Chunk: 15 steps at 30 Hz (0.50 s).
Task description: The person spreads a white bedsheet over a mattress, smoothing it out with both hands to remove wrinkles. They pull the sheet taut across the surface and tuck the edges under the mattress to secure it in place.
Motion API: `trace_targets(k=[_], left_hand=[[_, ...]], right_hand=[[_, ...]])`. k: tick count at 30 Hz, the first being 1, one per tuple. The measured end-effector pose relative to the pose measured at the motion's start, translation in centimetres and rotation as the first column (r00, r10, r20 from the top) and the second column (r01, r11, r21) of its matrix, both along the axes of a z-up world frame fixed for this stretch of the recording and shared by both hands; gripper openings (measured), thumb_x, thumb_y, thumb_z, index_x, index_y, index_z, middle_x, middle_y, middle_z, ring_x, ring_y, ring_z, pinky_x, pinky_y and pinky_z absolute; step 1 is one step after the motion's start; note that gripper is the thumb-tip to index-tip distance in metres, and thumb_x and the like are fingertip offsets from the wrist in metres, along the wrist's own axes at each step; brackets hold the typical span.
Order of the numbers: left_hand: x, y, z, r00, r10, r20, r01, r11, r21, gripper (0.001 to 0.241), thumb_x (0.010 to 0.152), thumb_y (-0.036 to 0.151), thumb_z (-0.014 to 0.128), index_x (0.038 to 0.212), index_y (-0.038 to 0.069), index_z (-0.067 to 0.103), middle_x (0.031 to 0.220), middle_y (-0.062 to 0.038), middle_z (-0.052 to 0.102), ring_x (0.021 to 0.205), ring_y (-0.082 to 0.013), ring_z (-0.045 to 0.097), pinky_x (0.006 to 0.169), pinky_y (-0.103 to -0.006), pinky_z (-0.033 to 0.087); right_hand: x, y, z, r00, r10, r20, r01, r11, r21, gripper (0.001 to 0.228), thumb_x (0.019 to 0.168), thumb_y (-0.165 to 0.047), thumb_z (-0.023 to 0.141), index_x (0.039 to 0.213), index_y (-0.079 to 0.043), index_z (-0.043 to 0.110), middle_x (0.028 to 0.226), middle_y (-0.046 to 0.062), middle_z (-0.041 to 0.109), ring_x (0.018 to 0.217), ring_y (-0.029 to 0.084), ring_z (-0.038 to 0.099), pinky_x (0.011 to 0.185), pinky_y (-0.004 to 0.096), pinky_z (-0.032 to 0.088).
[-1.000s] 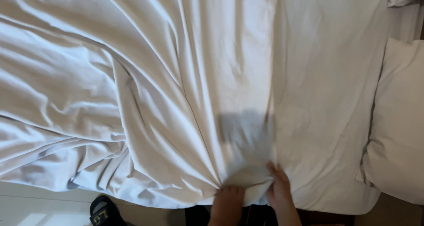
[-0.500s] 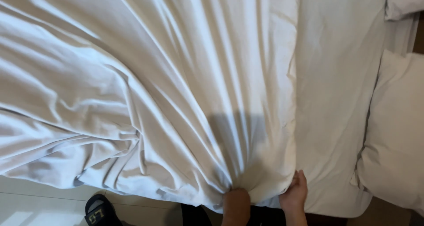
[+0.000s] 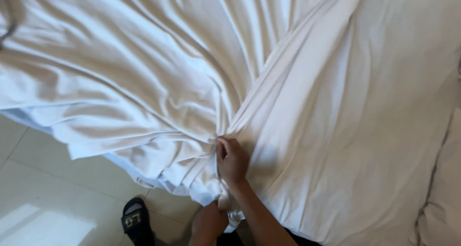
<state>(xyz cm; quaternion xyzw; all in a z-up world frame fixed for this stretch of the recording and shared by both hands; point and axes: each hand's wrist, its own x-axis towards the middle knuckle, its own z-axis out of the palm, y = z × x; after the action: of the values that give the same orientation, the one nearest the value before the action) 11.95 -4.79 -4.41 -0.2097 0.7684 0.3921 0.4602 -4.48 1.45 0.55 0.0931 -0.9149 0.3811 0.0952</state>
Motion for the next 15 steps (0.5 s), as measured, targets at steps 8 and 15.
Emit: trace_targets(k=[8, 15], left_hand=[[-5.0, -3.2, 5.9, 0.914, 0.057, -0.402, -0.105, 0.99, -0.099, 0.023, 0.092, 0.033, 0.063, 0.104, 0.014, 0.064, 0.103, -0.013, 0.073, 0.095, -0.0344, 0.072, 0.083, -0.0479, 0.058], [-6.4, 0.1, 11.0, 0.893, 0.005, -0.449, -0.064, 0.991, -0.115, 0.072, 0.075, 0.038, 0.076, 0.139, 0.016, 0.052, 0.136, -0.011, 0.059, 0.125, -0.03, 0.055, 0.102, -0.047, 0.045]], right_hand=[[0.1, -1.1, -0.6, 0.964, -0.177, 0.198, 0.188, 0.981, -0.043, 0.043, 0.086, -0.018, 0.081, 0.121, -0.007, 0.059, 0.075, 0.006, 0.068, 0.061, 0.019, 0.067, 0.06, 0.033, 0.055], [2.4, 2.3, 0.3, 0.935, -0.146, 0.322, 0.211, 0.961, -0.177, 0.059, 0.084, -0.017, 0.083, 0.132, -0.003, 0.053, 0.082, 0.005, 0.066, 0.069, 0.013, 0.064, 0.063, 0.029, 0.054]])
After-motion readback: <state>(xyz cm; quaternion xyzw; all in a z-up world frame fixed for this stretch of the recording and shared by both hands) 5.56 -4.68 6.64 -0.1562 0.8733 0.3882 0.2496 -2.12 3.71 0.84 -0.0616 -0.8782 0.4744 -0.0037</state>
